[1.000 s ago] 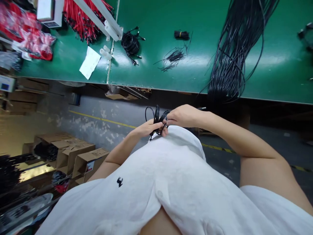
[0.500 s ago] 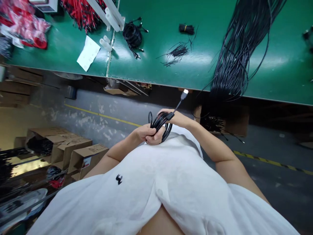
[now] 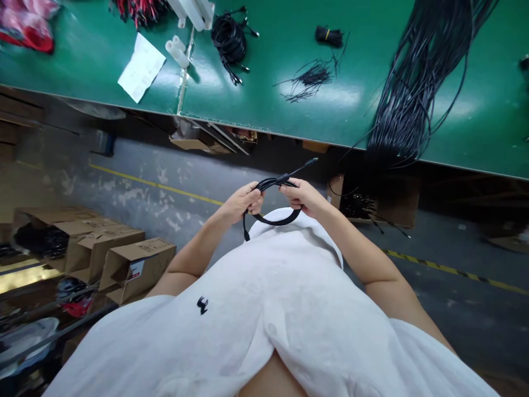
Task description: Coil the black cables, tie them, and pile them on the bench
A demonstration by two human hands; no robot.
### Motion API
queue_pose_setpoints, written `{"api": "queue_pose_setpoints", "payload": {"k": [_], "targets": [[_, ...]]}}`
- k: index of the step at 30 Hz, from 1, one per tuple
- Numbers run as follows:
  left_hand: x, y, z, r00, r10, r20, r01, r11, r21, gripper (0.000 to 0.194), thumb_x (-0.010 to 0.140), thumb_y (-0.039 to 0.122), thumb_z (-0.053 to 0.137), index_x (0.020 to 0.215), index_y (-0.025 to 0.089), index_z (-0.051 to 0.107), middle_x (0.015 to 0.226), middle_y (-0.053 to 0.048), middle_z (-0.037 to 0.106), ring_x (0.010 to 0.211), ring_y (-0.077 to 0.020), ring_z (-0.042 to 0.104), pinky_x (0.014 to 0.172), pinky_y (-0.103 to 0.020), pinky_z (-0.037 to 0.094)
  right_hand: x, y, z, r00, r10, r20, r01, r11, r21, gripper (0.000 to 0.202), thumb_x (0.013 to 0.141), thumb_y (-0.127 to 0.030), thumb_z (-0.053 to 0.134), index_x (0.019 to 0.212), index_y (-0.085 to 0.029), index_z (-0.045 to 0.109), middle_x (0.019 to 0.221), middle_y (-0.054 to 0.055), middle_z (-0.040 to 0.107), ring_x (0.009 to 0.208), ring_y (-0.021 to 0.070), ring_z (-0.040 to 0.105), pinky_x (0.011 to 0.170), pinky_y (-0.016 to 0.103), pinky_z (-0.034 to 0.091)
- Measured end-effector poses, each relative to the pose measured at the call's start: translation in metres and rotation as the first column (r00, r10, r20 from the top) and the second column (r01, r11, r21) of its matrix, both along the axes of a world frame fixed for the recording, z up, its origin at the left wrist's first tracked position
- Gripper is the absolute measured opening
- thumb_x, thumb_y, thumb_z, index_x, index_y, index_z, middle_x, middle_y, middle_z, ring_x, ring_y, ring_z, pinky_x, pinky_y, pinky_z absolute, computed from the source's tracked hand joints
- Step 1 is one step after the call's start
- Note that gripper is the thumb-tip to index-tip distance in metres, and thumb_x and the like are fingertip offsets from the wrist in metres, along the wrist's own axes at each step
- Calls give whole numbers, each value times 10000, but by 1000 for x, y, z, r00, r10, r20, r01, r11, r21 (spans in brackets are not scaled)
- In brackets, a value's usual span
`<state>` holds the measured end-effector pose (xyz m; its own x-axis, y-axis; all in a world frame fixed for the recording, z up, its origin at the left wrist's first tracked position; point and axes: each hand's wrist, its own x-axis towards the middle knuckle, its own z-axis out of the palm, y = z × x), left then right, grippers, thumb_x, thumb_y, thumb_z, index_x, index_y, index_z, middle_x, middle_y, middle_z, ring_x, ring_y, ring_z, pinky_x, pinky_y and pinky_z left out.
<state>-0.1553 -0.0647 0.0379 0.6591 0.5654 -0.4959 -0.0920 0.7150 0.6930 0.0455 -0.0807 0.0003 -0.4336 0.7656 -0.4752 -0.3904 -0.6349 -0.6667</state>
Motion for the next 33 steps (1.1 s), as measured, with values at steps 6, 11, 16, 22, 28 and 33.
{"api": "queue_pose_setpoints", "payload": {"k": [6,11,16,22,28,33], "targets": [[-24,-5,-20,992,118,-53,-120,992,-35,441,761,515,774,823,151,534,535,110,346,409,-14,273,391,-128,287,-16,-44,-16,992,-120,-40,117,991,-61,563,646,-676,771,830,-195,545,582,-78,344,486,65,332,459,218,370],[-36,-7,-26,996,89,16,-84,973,-214,426,874,524,648,856,99,621,537,71,408,431,-47,388,513,-215,475,-31,-48,-14,952,-295,86,303,948,-98,559,726,-711,700,702,-217,438,540,-97,142,441,61,157,418,210,330],[-15,19,-13,923,380,55,-367,915,-169,289,922,413,630,884,126,617,560,83,380,404,-19,334,422,-148,347,-38,2,8,915,-403,-21,401,913,-72,533,707,-660,749,758,-216,459,569,-87,238,429,46,176,367,188,242],[15,51,-15,835,550,4,-545,828,-129,236,937,391,613,892,162,583,576,86,397,424,-25,387,488,-157,408,-45,46,-6,866,-500,-10,494,857,-145,556,710,-623,766,708,-217,387,541,-87,249,433,52,252,406,189,345],[35,74,-19,815,575,73,-569,817,-91,307,898,452,653,876,159,566,574,79,426,487,-45,438,603,-202,479,-27,94,-21,852,-510,-120,479,851,-215,525,701,-541,808,711,-216,396,503,-111,165,397,40,96,305,179,132],[48,108,-14,804,593,43,-588,804,-85,411,825,507,720,762,159,512,508,113,288,386,-19,224,412,-158,311,5,121,-46,957,-288,-30,286,956,-63,462,760,-613,717,774,-204,504,568,-80,393,460,50,355,447,183,348]]}}
